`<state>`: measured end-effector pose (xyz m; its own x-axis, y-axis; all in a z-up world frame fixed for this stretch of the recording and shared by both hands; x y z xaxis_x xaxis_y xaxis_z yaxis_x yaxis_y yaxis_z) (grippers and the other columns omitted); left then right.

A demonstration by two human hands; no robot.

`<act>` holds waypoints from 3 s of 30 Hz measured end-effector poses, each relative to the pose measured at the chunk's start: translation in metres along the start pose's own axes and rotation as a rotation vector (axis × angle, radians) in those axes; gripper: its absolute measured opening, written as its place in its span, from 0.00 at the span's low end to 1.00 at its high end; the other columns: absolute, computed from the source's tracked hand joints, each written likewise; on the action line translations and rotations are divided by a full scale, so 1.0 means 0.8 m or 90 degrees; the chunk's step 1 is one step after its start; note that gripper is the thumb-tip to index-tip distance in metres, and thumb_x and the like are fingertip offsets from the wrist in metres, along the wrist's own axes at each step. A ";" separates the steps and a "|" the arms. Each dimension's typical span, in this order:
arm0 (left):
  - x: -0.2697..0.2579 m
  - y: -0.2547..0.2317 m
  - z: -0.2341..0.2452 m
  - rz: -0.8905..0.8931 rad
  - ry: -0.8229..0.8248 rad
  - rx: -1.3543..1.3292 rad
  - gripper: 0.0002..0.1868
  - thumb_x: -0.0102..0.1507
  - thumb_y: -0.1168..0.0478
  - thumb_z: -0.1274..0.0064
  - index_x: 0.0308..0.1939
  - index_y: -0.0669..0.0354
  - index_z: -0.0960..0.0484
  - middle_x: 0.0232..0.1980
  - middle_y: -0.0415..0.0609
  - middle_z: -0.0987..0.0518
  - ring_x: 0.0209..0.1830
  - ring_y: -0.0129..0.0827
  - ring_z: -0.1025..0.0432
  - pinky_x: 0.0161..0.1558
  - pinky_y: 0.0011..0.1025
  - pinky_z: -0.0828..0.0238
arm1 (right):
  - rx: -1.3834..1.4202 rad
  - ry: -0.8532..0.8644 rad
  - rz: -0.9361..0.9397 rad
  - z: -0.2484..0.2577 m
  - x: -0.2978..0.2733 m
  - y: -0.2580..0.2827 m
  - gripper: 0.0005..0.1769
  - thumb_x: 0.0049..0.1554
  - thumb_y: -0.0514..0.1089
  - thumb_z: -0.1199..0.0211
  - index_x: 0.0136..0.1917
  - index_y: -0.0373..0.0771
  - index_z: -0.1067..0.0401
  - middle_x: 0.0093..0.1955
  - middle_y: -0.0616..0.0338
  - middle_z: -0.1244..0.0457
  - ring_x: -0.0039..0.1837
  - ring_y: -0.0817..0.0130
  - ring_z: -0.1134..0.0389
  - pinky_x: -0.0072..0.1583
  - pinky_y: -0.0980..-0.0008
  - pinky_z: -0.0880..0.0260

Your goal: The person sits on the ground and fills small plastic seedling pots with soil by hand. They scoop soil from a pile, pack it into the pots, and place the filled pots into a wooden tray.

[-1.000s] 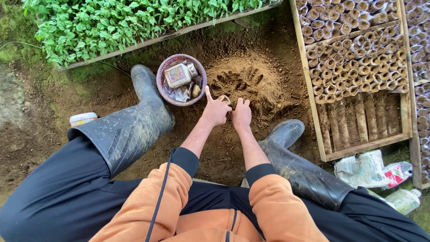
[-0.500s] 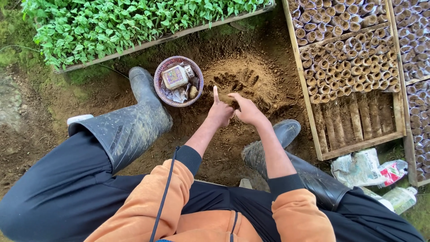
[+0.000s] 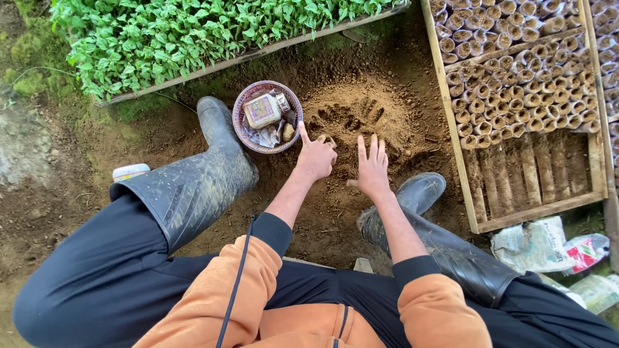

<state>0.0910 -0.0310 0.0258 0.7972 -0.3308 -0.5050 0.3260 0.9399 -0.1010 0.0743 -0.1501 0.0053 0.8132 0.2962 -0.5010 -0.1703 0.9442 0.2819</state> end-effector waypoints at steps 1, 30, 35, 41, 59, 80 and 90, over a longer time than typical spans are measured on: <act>0.000 0.002 0.003 -0.004 0.003 0.002 0.11 0.59 0.53 0.48 0.41 0.28 0.13 0.58 0.30 0.19 0.71 0.36 0.38 0.66 0.87 0.82 | 0.004 0.001 -0.004 -0.016 -0.003 -0.005 0.76 0.42 0.55 0.18 0.85 0.41 0.68 0.83 0.29 0.69 0.83 0.31 0.69 0.78 0.35 0.58; 0.019 -0.009 -0.014 -0.018 -0.015 -0.002 0.09 0.57 0.50 0.46 0.38 0.31 0.11 0.51 0.33 0.16 0.66 0.35 0.34 0.69 0.84 0.83 | 0.116 -0.423 0.269 -0.089 0.105 -0.055 0.17 0.59 0.27 0.47 0.58 0.43 0.34 0.59 0.49 0.41 0.62 0.49 0.35 0.62 0.59 0.30; 0.019 -0.046 -0.018 -0.058 -0.061 -0.003 0.11 0.58 0.51 0.47 0.41 0.37 0.11 0.52 0.34 0.16 0.67 0.34 0.35 0.71 0.82 0.83 | 0.407 -0.317 0.116 -0.001 0.090 -0.077 0.13 0.54 0.36 0.31 0.51 0.49 0.25 0.51 0.61 0.32 0.57 0.57 0.30 0.60 0.58 0.31; 0.030 -0.055 -0.048 -0.065 -0.035 -0.005 0.15 0.58 0.49 0.47 0.46 0.36 0.12 0.56 0.32 0.17 0.70 0.32 0.35 0.72 0.75 0.96 | 0.413 0.006 0.165 0.100 0.017 0.015 0.34 0.51 0.36 0.31 0.70 0.46 0.33 0.60 0.46 0.31 0.64 0.45 0.32 0.65 0.45 0.33; 0.000 -0.017 -0.031 -0.015 -0.074 0.010 0.18 0.57 0.46 0.48 0.48 0.37 0.12 0.58 0.33 0.18 0.69 0.33 0.36 0.72 0.81 0.83 | 0.060 -0.106 0.042 0.022 0.013 0.020 0.43 0.58 0.46 0.37 0.82 0.42 0.51 0.75 0.40 0.49 0.77 0.48 0.50 0.74 0.51 0.44; 0.021 -0.016 -0.049 -0.012 -0.037 0.015 0.17 0.57 0.44 0.48 0.46 0.35 0.13 0.61 0.35 0.21 0.71 0.35 0.41 0.71 0.82 0.81 | 0.273 -0.360 0.204 -0.070 0.106 -0.035 0.20 0.54 0.35 0.35 0.59 0.49 0.31 0.55 0.58 0.40 0.57 0.55 0.34 0.56 0.61 0.32; 0.050 -0.031 -0.108 -0.016 -0.013 -0.007 0.21 0.60 0.42 0.47 0.53 0.39 0.14 0.71 0.37 0.26 0.79 0.36 0.48 0.71 0.77 0.95 | 0.282 0.054 0.175 0.036 0.051 0.038 0.34 0.57 0.31 0.50 0.77 0.43 0.40 0.67 0.43 0.35 0.71 0.44 0.37 0.70 0.42 0.39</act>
<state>0.0714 -0.0601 -0.0659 0.7991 -0.3554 -0.4849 0.3399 0.9323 -0.1233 0.1182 -0.1133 0.0172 0.7208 0.5519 -0.4194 -0.1037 0.6840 0.7221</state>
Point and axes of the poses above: each hand's wrist, its own x-axis towards the middle knuckle, its own z-axis out of the back of the hand, y = z × x, the point moved 9 cm from there along x, towards the middle knuckle
